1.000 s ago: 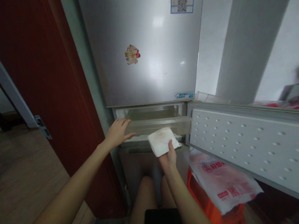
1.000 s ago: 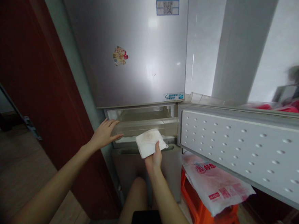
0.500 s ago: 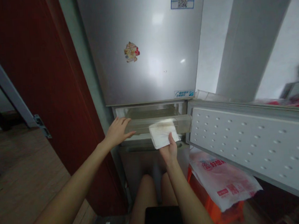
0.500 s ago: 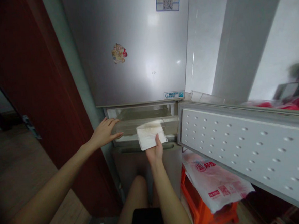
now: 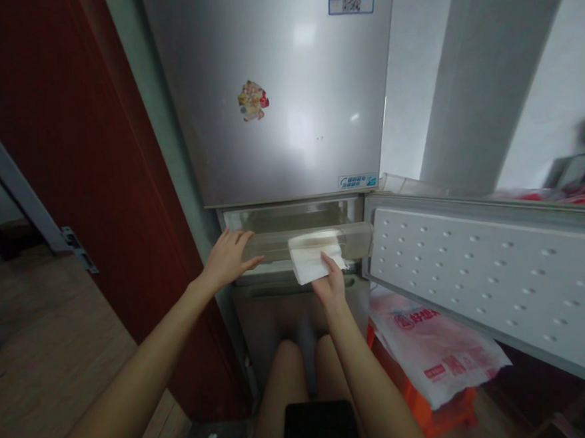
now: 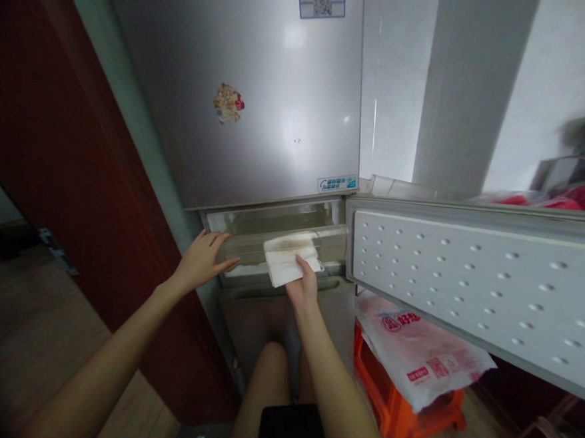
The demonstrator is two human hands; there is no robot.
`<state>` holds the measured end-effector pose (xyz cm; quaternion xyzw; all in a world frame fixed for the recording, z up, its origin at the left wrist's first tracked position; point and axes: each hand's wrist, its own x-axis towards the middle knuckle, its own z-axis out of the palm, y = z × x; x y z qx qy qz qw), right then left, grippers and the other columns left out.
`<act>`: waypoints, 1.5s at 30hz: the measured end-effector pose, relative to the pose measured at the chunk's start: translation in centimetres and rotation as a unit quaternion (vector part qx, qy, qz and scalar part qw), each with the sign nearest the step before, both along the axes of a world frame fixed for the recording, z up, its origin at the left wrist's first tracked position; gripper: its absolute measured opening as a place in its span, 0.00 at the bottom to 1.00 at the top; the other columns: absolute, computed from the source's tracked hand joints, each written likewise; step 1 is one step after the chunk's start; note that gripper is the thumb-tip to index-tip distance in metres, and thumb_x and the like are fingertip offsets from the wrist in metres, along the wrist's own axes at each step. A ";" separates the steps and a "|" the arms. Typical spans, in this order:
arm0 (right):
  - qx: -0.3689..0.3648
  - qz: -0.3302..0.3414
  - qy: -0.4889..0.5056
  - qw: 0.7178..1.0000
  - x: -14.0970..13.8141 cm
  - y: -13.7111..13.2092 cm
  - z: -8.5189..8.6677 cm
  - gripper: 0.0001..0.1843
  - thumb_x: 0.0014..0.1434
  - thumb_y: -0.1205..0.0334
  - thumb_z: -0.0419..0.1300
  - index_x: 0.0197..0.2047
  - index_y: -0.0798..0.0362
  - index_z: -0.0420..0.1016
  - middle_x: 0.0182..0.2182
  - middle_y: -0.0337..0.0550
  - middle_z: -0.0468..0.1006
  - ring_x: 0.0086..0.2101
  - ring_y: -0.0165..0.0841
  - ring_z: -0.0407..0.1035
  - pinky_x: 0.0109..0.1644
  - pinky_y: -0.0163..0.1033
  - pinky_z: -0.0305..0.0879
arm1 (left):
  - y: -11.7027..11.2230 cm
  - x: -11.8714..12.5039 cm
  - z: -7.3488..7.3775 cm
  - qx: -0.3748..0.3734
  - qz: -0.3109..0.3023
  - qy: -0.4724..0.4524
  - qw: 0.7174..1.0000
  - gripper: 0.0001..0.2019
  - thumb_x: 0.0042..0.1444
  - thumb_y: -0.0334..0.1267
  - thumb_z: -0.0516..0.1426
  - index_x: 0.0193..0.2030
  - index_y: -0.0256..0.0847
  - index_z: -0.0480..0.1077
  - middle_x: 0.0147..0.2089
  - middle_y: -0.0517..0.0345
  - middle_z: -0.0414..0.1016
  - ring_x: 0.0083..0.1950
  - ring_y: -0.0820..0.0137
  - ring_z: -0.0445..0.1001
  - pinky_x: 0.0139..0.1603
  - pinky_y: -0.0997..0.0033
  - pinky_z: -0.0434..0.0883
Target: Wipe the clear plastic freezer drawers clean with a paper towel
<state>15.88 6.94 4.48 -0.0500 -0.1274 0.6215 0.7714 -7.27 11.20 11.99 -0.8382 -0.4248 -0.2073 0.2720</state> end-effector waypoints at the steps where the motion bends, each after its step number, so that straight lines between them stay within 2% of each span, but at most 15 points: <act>1: 0.002 0.003 0.002 1.000 0.1 0.1 0.0 0.20 0.58 0.74 0.53 0.52 0.54 0.73 0.42 0.42 0.84 0.50 0.32 0.75 0.66 0.49 0.60 | 0.0 0.0 0.0 0.000 0.000 0.000 1.000 0.34 0.60 0.58 0.54 0.61 0.30 0.64 0.57 0.38 0.71 0.60 0.52 0.69 0.71 0.49 0.54; 9: -0.025 0.000 0.019 1.000 1.0 1.0 0.1 0.19 0.61 0.72 0.48 0.53 0.57 0.71 0.39 0.42 0.84 0.49 0.30 0.76 0.66 0.47 0.59 | -0.2 0.0 0.0 -0.002 0.001 -0.008 1.000 0.34 0.60 0.58 0.54 0.62 0.30 0.63 0.57 0.38 0.71 0.61 0.51 0.69 0.71 0.49 0.53; 14: -0.019 -0.001 0.022 1.000 0.8 1.1 0.0 0.20 0.61 0.72 0.49 0.53 0.57 0.72 0.42 0.44 0.84 0.50 0.31 0.75 0.66 0.47 0.60 | -0.2 0.1 0.0 -0.006 -0.001 -0.008 1.000 0.34 0.59 0.58 0.55 0.62 0.30 0.64 0.57 0.39 0.71 0.61 0.51 0.69 0.71 0.49 0.52; 18: -0.024 0.012 0.022 0.999 -0.9 1.2 0.0 0.20 0.59 0.72 0.50 0.53 0.56 0.72 0.44 0.44 0.83 0.51 0.32 0.74 0.66 0.49 0.60 | -0.2 0.1 0.2 -0.014 0.004 -0.006 1.000 0.34 0.58 0.58 0.56 0.62 0.31 0.63 0.58 0.39 0.71 0.61 0.51 0.69 0.71 0.49 0.52; 24: -0.002 0.035 -0.017 0.999 -5.4 1.9 0.1 0.19 0.56 0.73 0.53 0.50 0.53 0.73 0.42 0.41 0.83 0.51 0.32 0.74 0.66 0.49 0.59 | -0.2 -0.2 0.5 -0.043 -0.009 -0.002 0.999 0.36 0.55 0.55 0.59 0.63 0.30 0.62 0.60 0.37 0.69 0.63 0.50 0.67 0.71 0.48 0.52; 29: 0.000 0.054 -0.038 0.998 -7.6 2.5 0.1 0.17 0.53 0.73 0.56 0.46 0.52 0.74 0.40 0.41 0.83 0.50 0.35 0.74 0.65 0.56 0.59 | 0.0 -0.5 0.9 -0.073 -0.019 0.015 0.997 0.37 0.53 0.49 0.60 0.65 0.31 0.59 0.62 0.38 0.67 0.64 0.51 0.65 0.71 0.48 0.52; 33: 0.000 0.053 -0.049 0.997 -6.3 2.2 -0.2 0.15 0.52 0.73 0.58 0.42 0.52 0.74 0.36 0.40 0.84 0.45 0.34 0.77 0.64 0.52 0.61 | 0.0 -0.6 0.9 -0.084 -0.020 0.016 0.996 0.38 0.51 0.49 0.61 0.66 0.32 0.57 0.63 0.37 0.67 0.65 0.49 0.64 0.71 0.47 0.52; 38: -0.004 0.031 -0.051 0.998 -2.2 1.6 -0.7 0.14 0.52 0.72 0.57 0.42 0.51 0.75 0.36 0.41 0.84 0.45 0.34 0.77 0.64 0.50 0.62 | -0.1 -0.5 0.9 -0.071 -0.024 0.011 0.997 0.36 0.52 0.49 0.61 0.64 0.36 0.58 0.62 0.40 0.68 0.64 0.51 0.66 0.70 0.48 0.54; 42: -0.013 -0.003 -0.039 0.999 0.6 1.2 -0.7 0.16 0.52 0.72 0.56 0.43 0.50 0.75 0.37 0.37 0.84 0.45 0.31 0.77 0.65 0.48 0.60 | 0.0 -0.6 0.8 -0.072 -0.025 0.008 0.997 0.37 0.51 0.49 0.62 0.65 0.34 0.58 0.61 0.40 0.68 0.63 0.51 0.66 0.71 0.49 0.52; 45: -0.022 -0.020 -0.034 0.999 1.5 1.2 -0.5 0.16 0.53 0.72 0.54 0.43 0.50 0.74 0.35 0.36 0.84 0.42 0.30 0.78 0.65 0.46 0.60 | 0.1 -0.6 0.8 -0.073 -0.022 0.011 0.997 0.37 0.52 0.49 0.61 0.65 0.33 0.58 0.62 0.38 0.68 0.63 0.51 0.66 0.70 0.48 0.52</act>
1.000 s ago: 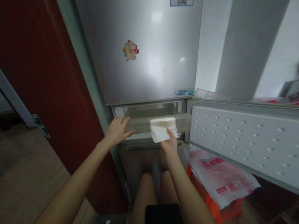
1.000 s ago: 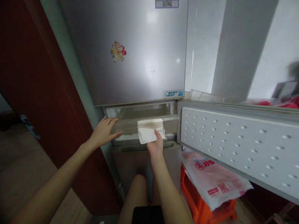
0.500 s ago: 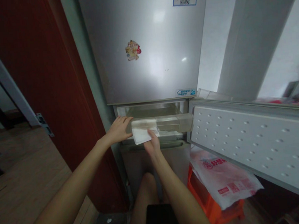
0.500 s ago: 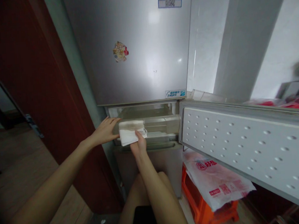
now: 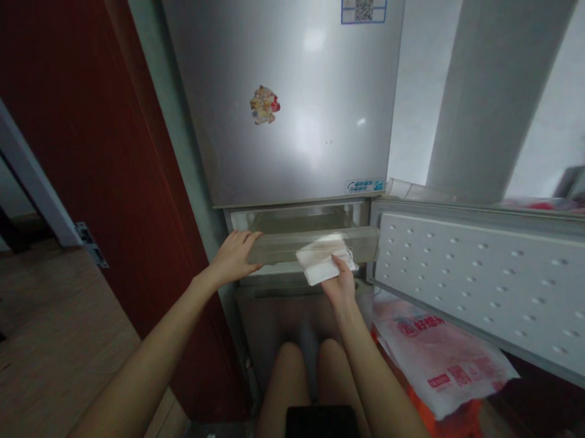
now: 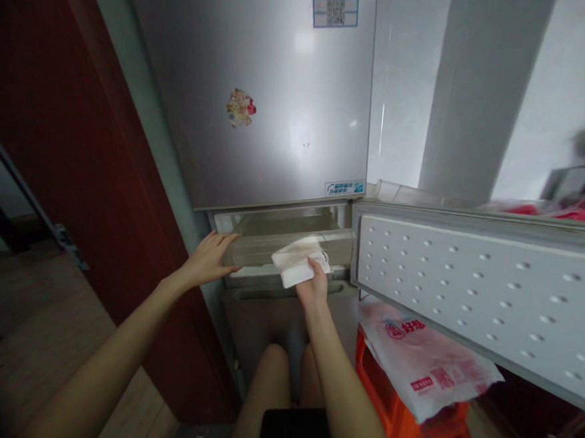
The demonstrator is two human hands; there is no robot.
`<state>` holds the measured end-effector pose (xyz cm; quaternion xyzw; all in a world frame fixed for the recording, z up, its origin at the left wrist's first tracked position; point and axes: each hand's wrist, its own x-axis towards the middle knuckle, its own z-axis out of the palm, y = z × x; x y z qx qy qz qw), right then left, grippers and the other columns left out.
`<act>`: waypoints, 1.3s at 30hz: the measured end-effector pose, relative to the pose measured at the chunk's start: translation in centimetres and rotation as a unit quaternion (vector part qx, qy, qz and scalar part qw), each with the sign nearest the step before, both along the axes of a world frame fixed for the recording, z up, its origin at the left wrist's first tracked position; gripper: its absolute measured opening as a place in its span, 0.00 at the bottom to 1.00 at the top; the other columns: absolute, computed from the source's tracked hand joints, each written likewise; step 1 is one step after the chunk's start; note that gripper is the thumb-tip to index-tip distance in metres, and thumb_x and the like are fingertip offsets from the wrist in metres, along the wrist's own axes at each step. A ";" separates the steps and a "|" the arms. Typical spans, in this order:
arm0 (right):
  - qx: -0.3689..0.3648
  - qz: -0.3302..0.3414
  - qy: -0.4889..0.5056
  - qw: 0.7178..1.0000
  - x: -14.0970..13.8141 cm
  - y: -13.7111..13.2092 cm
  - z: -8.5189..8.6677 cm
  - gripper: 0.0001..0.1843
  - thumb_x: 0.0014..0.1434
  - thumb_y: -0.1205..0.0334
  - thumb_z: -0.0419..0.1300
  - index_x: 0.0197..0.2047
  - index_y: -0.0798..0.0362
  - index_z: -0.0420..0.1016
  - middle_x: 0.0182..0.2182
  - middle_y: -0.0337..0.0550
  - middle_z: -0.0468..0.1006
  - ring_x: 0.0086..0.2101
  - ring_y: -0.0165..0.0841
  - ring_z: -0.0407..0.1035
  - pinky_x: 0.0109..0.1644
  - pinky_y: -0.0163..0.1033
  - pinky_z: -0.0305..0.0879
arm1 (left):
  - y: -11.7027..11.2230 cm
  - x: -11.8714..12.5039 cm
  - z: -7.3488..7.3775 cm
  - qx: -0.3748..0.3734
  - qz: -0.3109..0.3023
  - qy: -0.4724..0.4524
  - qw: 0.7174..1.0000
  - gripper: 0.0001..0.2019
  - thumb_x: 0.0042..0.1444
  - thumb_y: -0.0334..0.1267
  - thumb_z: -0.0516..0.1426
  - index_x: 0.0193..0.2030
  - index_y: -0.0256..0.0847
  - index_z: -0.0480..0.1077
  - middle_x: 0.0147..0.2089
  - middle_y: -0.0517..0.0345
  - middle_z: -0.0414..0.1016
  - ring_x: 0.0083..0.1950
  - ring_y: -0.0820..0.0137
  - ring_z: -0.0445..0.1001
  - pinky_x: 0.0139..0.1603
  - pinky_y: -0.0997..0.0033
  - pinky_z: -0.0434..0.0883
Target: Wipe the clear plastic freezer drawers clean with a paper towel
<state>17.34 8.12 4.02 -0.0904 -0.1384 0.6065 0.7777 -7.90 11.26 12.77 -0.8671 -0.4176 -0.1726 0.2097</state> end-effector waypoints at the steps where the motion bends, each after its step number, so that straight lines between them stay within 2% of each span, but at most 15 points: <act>1: -0.002 -0.003 -0.001 1.000 0.0 0.1 0.0 0.15 0.53 0.72 0.54 0.43 0.50 0.74 0.35 0.36 0.84 0.41 0.30 0.78 0.65 0.45 0.60 | 0.0 0.0 0.0 0.001 0.001 0.001 1.000 0.37 0.52 0.49 0.61 0.65 0.33 0.58 0.61 0.38 0.68 0.63 0.51 0.66 0.70 0.48 0.53; 5: -0.004 -0.011 -0.016 1.000 -0.9 0.5 -0.1 0.15 0.52 0.73 0.56 0.42 0.50 0.74 0.34 0.35 0.84 0.40 0.30 0.78 0.64 0.46 0.62 | 0.0 0.0 0.0 0.004 0.003 0.004 1.000 0.36 0.52 0.48 0.61 0.65 0.34 0.58 0.61 0.39 0.69 0.63 0.51 0.66 0.70 0.48 0.53; 10: -0.006 0.001 -0.048 0.999 -4.0 1.3 -0.5 0.13 0.49 0.72 0.60 0.39 0.52 0.74 0.34 0.37 0.83 0.38 0.31 0.78 0.59 0.45 0.67 | -0.2 0.0 0.2 -0.008 0.004 0.009 1.000 0.38 0.50 0.47 0.62 0.65 0.34 0.57 0.62 0.39 0.68 0.63 0.50 0.66 0.70 0.48 0.53; 15: -0.005 0.029 -0.086 0.996 -8.1 2.1 -0.1 0.13 0.46 0.73 0.62 0.37 0.52 0.74 0.31 0.37 0.83 0.33 0.31 0.77 0.53 0.44 0.72 | -0.5 0.1 0.6 -0.030 0.007 0.014 0.999 0.40 0.45 0.38 0.61 0.66 0.35 0.55 0.62 0.39 0.67 0.65 0.50 0.65 0.71 0.48 0.52; 18: -0.001 0.044 -0.107 0.993 -9.5 2.4 0.0 0.14 0.46 0.72 0.62 0.38 0.52 0.74 0.30 0.36 0.82 0.32 0.32 0.77 0.51 0.43 0.73 | -0.5 0.1 0.7 -0.034 0.002 0.022 0.999 0.40 0.43 0.34 0.60 0.66 0.35 0.54 0.62 0.39 0.67 0.65 0.49 0.64 0.70 0.47 0.53; 23: 0.004 0.056 -0.131 0.990 -10.0 2.4 0.1 0.15 0.45 0.72 0.63 0.38 0.53 0.74 0.31 0.36 0.82 0.32 0.31 0.77 0.48 0.40 0.73 | -0.4 -0.1 1.2 -0.064 -0.008 0.037 0.997 0.42 0.43 0.32 0.60 0.68 0.35 0.52 0.65 0.37 0.64 0.66 0.48 0.63 0.69 0.46 0.53; 27: 0.010 0.059 -0.147 0.987 -9.8 2.5 0.2 0.15 0.44 0.72 0.63 0.38 0.53 0.74 0.32 0.37 0.83 0.32 0.32 0.77 0.48 0.39 0.73 | -0.2 -0.5 1.9 -0.092 -0.032 0.037 0.995 0.44 0.43 0.35 0.61 0.69 0.38 0.51 0.65 0.38 0.65 0.66 0.48 0.64 0.67 0.48 0.58; 31: 0.015 0.064 -0.161 0.985 -9.8 2.7 0.2 0.16 0.43 0.72 0.64 0.39 0.52 0.74 0.33 0.37 0.83 0.35 0.33 0.78 0.49 0.41 0.73 | 0.2 -0.9 2.6 -0.124 -0.053 0.033 0.990 0.41 0.47 0.37 0.57 0.70 0.36 0.51 0.66 0.38 0.64 0.67 0.49 0.63 0.66 0.50 0.60; 35: 0.022 0.071 -0.175 0.982 -9.8 2.8 0.1 0.15 0.43 0.71 0.66 0.37 0.52 0.74 0.31 0.37 0.83 0.37 0.35 0.78 0.51 0.43 0.72 | 0.6 -1.0 2.8 -0.131 -0.043 0.034 0.990 0.40 0.46 0.32 0.52 0.70 0.36 0.52 0.67 0.41 0.64 0.67 0.52 0.64 0.66 0.52 0.60; 39: 0.029 0.086 -0.199 0.976 -9.7 3.0 0.2 0.14 0.42 0.71 0.66 0.35 0.52 0.74 0.28 0.36 0.82 0.36 0.35 0.78 0.52 0.44 0.72 | 0.4 -0.8 2.8 -0.114 -0.028 0.041 0.992 0.40 0.46 0.32 0.50 0.70 0.35 0.52 0.67 0.43 0.65 0.66 0.54 0.64 0.66 0.54 0.60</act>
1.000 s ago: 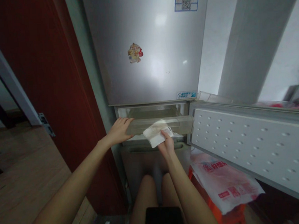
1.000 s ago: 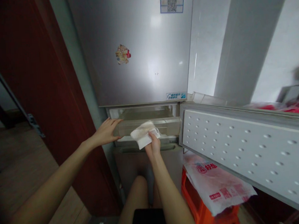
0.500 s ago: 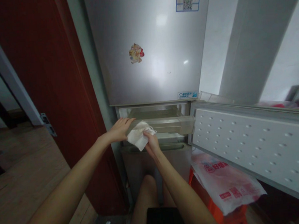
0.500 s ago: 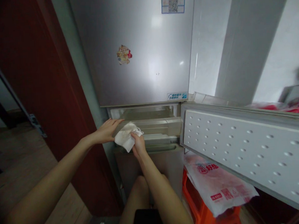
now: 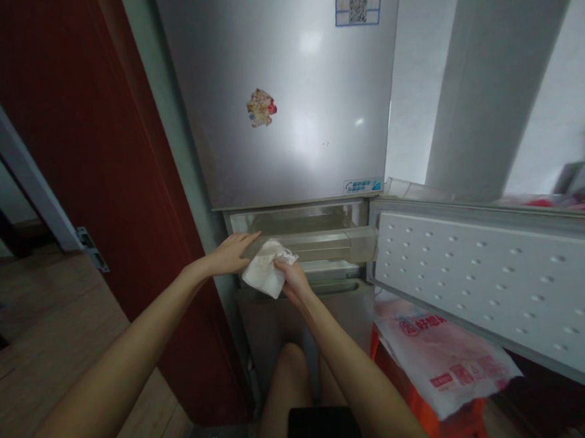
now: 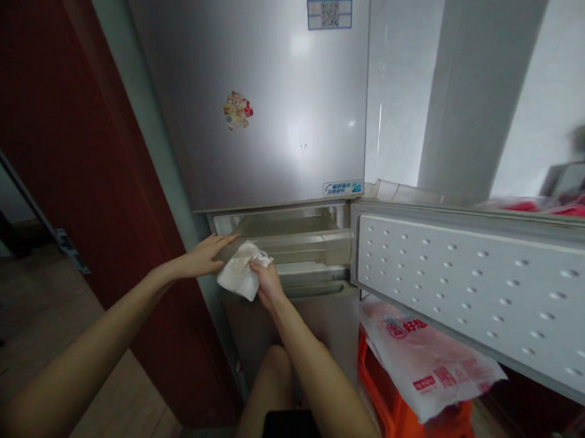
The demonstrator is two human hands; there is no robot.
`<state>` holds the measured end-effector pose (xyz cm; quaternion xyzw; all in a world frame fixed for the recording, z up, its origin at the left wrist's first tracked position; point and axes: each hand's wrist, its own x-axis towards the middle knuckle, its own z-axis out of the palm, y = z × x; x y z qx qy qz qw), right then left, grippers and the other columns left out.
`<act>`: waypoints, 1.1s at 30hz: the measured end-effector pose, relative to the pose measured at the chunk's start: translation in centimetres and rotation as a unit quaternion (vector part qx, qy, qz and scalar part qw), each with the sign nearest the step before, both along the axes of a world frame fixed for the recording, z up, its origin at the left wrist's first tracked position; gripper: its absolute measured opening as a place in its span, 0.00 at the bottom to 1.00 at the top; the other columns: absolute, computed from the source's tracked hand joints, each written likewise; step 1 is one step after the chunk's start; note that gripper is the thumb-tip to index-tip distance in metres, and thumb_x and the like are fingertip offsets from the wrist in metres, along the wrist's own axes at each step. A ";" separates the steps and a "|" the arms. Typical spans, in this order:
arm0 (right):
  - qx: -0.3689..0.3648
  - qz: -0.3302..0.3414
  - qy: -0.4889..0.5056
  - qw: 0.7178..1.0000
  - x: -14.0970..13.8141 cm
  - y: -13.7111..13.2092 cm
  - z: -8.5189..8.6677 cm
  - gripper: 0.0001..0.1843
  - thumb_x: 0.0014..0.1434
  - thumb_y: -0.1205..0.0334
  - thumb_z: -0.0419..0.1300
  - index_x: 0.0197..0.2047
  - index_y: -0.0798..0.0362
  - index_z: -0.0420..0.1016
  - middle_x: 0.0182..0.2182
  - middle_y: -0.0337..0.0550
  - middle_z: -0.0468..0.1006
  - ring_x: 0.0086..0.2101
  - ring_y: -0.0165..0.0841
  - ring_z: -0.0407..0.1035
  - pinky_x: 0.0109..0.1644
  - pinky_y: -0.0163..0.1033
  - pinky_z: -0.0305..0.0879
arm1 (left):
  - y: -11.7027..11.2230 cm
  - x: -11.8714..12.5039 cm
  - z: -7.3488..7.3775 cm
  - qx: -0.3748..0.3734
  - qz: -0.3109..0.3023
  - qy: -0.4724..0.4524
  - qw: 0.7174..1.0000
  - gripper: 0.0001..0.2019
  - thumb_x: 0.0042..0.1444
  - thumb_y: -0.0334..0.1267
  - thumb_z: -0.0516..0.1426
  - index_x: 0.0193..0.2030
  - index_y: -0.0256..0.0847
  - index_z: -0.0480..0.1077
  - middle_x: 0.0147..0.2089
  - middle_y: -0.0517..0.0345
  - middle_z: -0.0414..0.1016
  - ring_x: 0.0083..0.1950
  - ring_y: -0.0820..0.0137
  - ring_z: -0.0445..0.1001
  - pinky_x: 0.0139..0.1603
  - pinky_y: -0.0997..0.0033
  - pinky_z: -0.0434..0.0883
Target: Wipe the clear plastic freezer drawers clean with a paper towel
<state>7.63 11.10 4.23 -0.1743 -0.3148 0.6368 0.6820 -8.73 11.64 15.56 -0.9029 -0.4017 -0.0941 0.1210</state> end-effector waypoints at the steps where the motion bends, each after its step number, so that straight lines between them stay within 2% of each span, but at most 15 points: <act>1: -0.001 0.004 -0.009 1.000 0.1 0.1 0.1 0.15 0.41 0.71 0.66 0.35 0.52 0.75 0.27 0.36 0.82 0.36 0.36 0.78 0.51 0.44 0.72 | -0.1 0.1 0.0 0.002 0.004 0.001 1.000 0.40 0.46 0.32 0.50 0.71 0.34 0.51 0.67 0.43 0.65 0.66 0.53 0.64 0.67 0.54 0.60; 5: -0.009 0.025 -0.049 0.998 0.5 0.6 0.3 0.15 0.40 0.75 0.65 0.33 0.53 0.76 0.24 0.36 0.81 0.35 0.37 0.78 0.49 0.44 0.73 | -0.3 0.3 -0.2 -0.010 0.014 0.006 1.000 0.41 0.46 0.33 0.50 0.71 0.28 0.49 0.67 0.36 0.63 0.67 0.51 0.63 0.69 0.48 0.55; 9: -0.018 0.046 -0.077 0.996 1.0 1.1 0.3 0.14 0.38 0.77 0.65 0.31 0.55 0.76 0.23 0.37 0.80 0.34 0.38 0.78 0.48 0.44 0.73 | -0.3 0.3 -0.3 -0.002 0.006 0.000 1.000 0.40 0.48 0.34 0.51 0.71 0.34 0.50 0.67 0.40 0.64 0.67 0.52 0.63 0.69 0.48 0.54; 11: -0.022 0.054 -0.077 0.995 1.1 1.2 0.2 0.14 0.38 0.77 0.65 0.31 0.55 0.76 0.23 0.38 0.81 0.33 0.38 0.78 0.47 0.44 0.73 | -0.3 0.3 -0.3 0.000 0.009 0.004 1.000 0.39 0.48 0.34 0.51 0.70 0.33 0.50 0.67 0.40 0.64 0.67 0.52 0.63 0.70 0.50 0.54; 14: -0.021 0.059 -0.055 0.997 1.0 0.9 -0.1 0.16 0.39 0.76 0.67 0.33 0.54 0.75 0.25 0.38 0.82 0.34 0.37 0.78 0.47 0.44 0.74 | -0.5 0.4 -0.3 0.001 0.018 0.004 1.000 0.39 0.48 0.34 0.52 0.70 0.30 0.51 0.66 0.37 0.64 0.66 0.51 0.63 0.69 0.50 0.55; 17: -0.015 0.058 -0.010 0.998 0.7 0.5 -0.5 0.17 0.40 0.73 0.68 0.36 0.53 0.74 0.30 0.37 0.83 0.35 0.37 0.78 0.48 0.44 0.74 | -0.6 0.5 -0.3 0.003 0.019 0.001 1.000 0.39 0.47 0.33 0.52 0.70 0.33 0.51 0.65 0.39 0.65 0.66 0.51 0.63 0.68 0.50 0.56; 21: -0.016 0.068 0.041 0.997 0.9 0.3 -0.7 0.18 0.40 0.73 0.66 0.38 0.53 0.73 0.33 0.40 0.84 0.37 0.39 0.79 0.52 0.48 0.73 | -0.8 0.7 -0.2 -0.005 0.026 0.003 1.000 0.40 0.46 0.31 0.52 0.70 0.32 0.50 0.66 0.41 0.64 0.67 0.53 0.61 0.69 0.52 0.55; 25: -0.026 0.074 0.072 0.994 2.5 0.0 -0.8 0.17 0.45 0.73 0.64 0.40 0.54 0.73 0.34 0.43 0.83 0.41 0.40 0.78 0.56 0.52 0.70 | -1.0 0.9 -0.2 -0.014 0.035 0.010 0.999 0.40 0.48 0.31 0.53 0.71 0.27 0.49 0.66 0.36 0.63 0.66 0.51 0.62 0.70 0.51 0.52; 28: -0.035 0.064 0.091 0.993 4.6 -0.5 -0.9 0.15 0.47 0.73 0.63 0.40 0.54 0.73 0.34 0.43 0.83 0.43 0.41 0.78 0.57 0.53 0.70 | -1.0 0.8 -0.2 -0.013 0.037 0.015 0.999 0.40 0.49 0.31 0.52 0.71 0.28 0.48 0.66 0.37 0.63 0.66 0.52 0.61 0.71 0.51 0.50; 33: -0.043 0.028 0.123 0.991 8.7 -1.9 -0.7 0.14 0.50 0.74 0.60 0.42 0.55 0.74 0.34 0.45 0.83 0.46 0.40 0.77 0.60 0.53 0.67 | -1.1 0.7 -0.1 -0.008 0.029 0.013 0.999 0.41 0.47 0.30 0.53 0.71 0.27 0.49 0.64 0.37 0.64 0.65 0.52 0.62 0.68 0.52 0.55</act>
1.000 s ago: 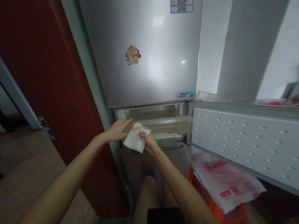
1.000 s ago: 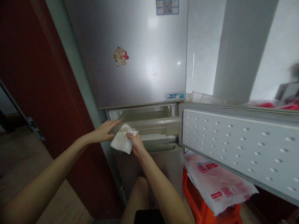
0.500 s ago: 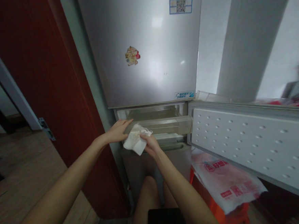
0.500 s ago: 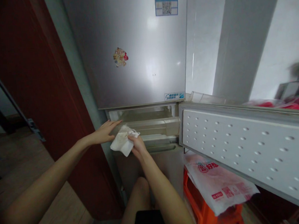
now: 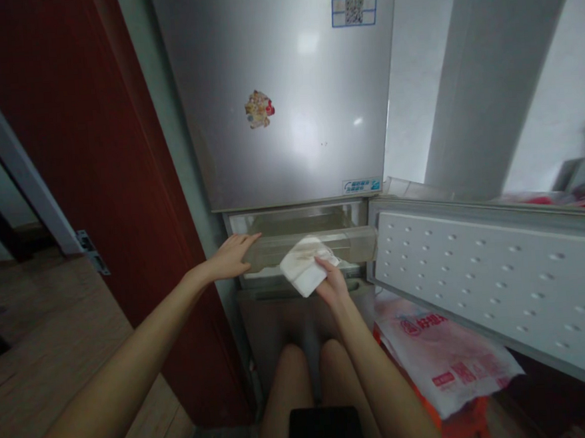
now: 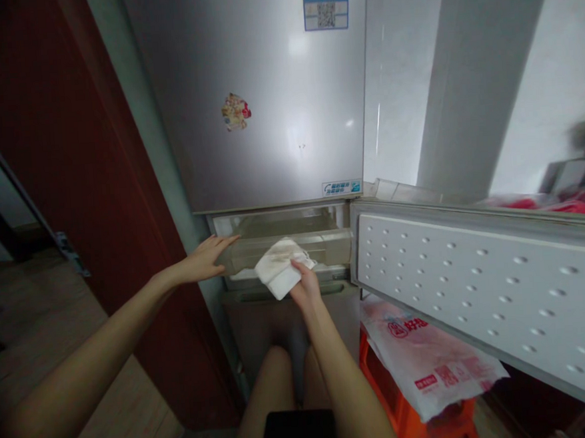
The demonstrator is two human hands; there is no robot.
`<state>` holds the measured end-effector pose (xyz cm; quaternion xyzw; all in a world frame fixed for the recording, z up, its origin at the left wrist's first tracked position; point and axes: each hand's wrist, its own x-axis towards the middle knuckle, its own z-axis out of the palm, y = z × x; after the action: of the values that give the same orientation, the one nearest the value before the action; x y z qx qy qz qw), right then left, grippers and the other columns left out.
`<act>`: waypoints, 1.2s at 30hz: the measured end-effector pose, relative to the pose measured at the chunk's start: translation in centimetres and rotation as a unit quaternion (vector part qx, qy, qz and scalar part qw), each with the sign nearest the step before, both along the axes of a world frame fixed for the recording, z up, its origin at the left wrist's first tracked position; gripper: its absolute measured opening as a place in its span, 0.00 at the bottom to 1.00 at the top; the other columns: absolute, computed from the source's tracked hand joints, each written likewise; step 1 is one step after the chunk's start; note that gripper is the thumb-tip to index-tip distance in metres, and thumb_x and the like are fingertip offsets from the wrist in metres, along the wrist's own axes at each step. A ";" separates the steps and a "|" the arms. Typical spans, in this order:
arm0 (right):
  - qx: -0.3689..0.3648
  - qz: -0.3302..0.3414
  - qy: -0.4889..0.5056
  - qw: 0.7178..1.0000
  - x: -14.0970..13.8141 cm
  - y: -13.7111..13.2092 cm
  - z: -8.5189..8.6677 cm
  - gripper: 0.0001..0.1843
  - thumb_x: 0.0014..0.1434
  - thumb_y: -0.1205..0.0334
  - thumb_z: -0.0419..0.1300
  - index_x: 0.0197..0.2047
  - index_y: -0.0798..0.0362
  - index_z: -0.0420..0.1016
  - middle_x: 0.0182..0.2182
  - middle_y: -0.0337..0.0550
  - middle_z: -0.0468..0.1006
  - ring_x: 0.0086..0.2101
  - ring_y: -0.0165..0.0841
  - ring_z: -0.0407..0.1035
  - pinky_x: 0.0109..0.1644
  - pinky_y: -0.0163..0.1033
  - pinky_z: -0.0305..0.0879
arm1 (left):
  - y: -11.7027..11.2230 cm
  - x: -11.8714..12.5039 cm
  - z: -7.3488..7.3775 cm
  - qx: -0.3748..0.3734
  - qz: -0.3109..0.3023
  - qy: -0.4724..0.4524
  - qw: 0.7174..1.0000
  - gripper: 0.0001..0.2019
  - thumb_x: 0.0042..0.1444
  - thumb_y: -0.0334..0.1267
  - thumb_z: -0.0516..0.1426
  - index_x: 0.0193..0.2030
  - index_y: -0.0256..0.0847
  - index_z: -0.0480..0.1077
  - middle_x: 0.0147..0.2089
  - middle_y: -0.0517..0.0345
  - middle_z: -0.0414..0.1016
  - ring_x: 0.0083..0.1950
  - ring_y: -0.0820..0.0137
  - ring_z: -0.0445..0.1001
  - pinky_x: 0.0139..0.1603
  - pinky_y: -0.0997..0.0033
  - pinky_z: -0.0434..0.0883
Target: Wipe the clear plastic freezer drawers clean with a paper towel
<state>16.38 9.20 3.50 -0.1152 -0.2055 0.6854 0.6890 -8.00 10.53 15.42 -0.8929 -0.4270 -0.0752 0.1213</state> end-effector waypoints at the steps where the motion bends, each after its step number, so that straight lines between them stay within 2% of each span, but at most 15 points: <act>1: -0.003 -0.010 0.006 1.000 0.8 -0.3 0.1 0.14 0.51 0.74 0.58 0.43 0.55 0.74 0.35 0.45 0.84 0.45 0.38 0.77 0.60 0.52 0.67 | 0.0 0.0 0.0 0.000 0.000 0.000 1.000 0.41 0.47 0.30 0.53 0.70 0.27 0.49 0.63 0.36 0.64 0.64 0.52 0.62 0.67 0.53 0.57; 6: -0.018 -0.053 0.030 0.998 3.2 -1.9 0.3 0.18 0.57 0.73 0.53 0.49 0.54 0.73 0.36 0.42 0.84 0.41 0.33 0.79 0.62 0.48 0.64 | 0.0 0.0 -0.1 0.012 -0.007 -0.005 1.000 0.41 0.47 0.31 0.53 0.70 0.30 0.49 0.63 0.40 0.65 0.63 0.53 0.63 0.66 0.56 0.58; 8: -0.024 -0.063 0.038 0.997 3.3 -2.4 0.2 0.20 0.58 0.73 0.52 0.52 0.54 0.72 0.37 0.42 0.84 0.41 0.33 0.79 0.63 0.49 0.64 | 0.1 0.0 -0.2 0.016 -0.007 -0.008 1.000 0.40 0.47 0.31 0.53 0.70 0.32 0.50 0.61 0.41 0.66 0.63 0.53 0.64 0.65 0.56 0.59; 13: -0.024 -0.071 0.046 0.996 2.9 -3.0 -0.4 0.23 0.58 0.73 0.51 0.56 0.55 0.70 0.40 0.43 0.84 0.44 0.33 0.78 0.65 0.49 0.62 | 0.2 0.1 -0.4 0.012 -0.007 -0.021 1.000 0.38 0.49 0.33 0.54 0.69 0.28 0.53 0.61 0.37 0.66 0.62 0.52 0.64 0.65 0.55 0.58; 22: -0.002 -0.112 0.028 0.993 3.0 -2.2 0.0 0.19 0.53 0.73 0.56 0.48 0.53 0.74 0.38 0.41 0.84 0.44 0.34 0.78 0.62 0.49 0.65 | 0.6 -0.1 -0.9 0.020 -0.004 -0.036 0.999 0.37 0.52 0.37 0.55 0.69 0.30 0.53 0.61 0.37 0.66 0.61 0.51 0.65 0.62 0.55 0.62; 27: -0.003 -0.097 0.017 0.995 0.6 -1.2 -0.3 0.16 0.49 0.74 0.59 0.42 0.53 0.74 0.35 0.40 0.84 0.40 0.34 0.79 0.60 0.46 0.68 | 0.6 0.0 -0.8 0.021 -0.012 -0.044 0.999 0.36 0.52 0.37 0.56 0.68 0.33 0.54 0.60 0.38 0.68 0.61 0.50 0.65 0.60 0.54 0.63; 31: -0.001 -0.066 0.006 0.998 -3.1 -0.3 -0.5 0.13 0.47 0.73 0.62 0.39 0.54 0.74 0.34 0.41 0.83 0.38 0.35 0.79 0.58 0.46 0.69 | 0.4 0.1 -0.8 0.017 -0.005 -0.043 0.999 0.36 0.51 0.37 0.56 0.68 0.30 0.54 0.61 0.36 0.67 0.61 0.50 0.65 0.62 0.53 0.62; 36: 0.005 -0.027 -0.006 1.000 -7.4 0.5 0.2 0.13 0.44 0.73 0.63 0.36 0.53 0.73 0.31 0.41 0.83 0.40 0.38 0.78 0.56 0.48 0.70 | 0.3 0.1 -0.8 0.017 -0.007 -0.043 0.999 0.38 0.51 0.39 0.58 0.68 0.32 0.53 0.60 0.36 0.67 0.62 0.48 0.65 0.62 0.51 0.62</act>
<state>8.99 9.71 3.72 -0.1208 -0.2100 0.6650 0.7065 -7.92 10.87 14.63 -0.8894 -0.4246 -0.1216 0.1177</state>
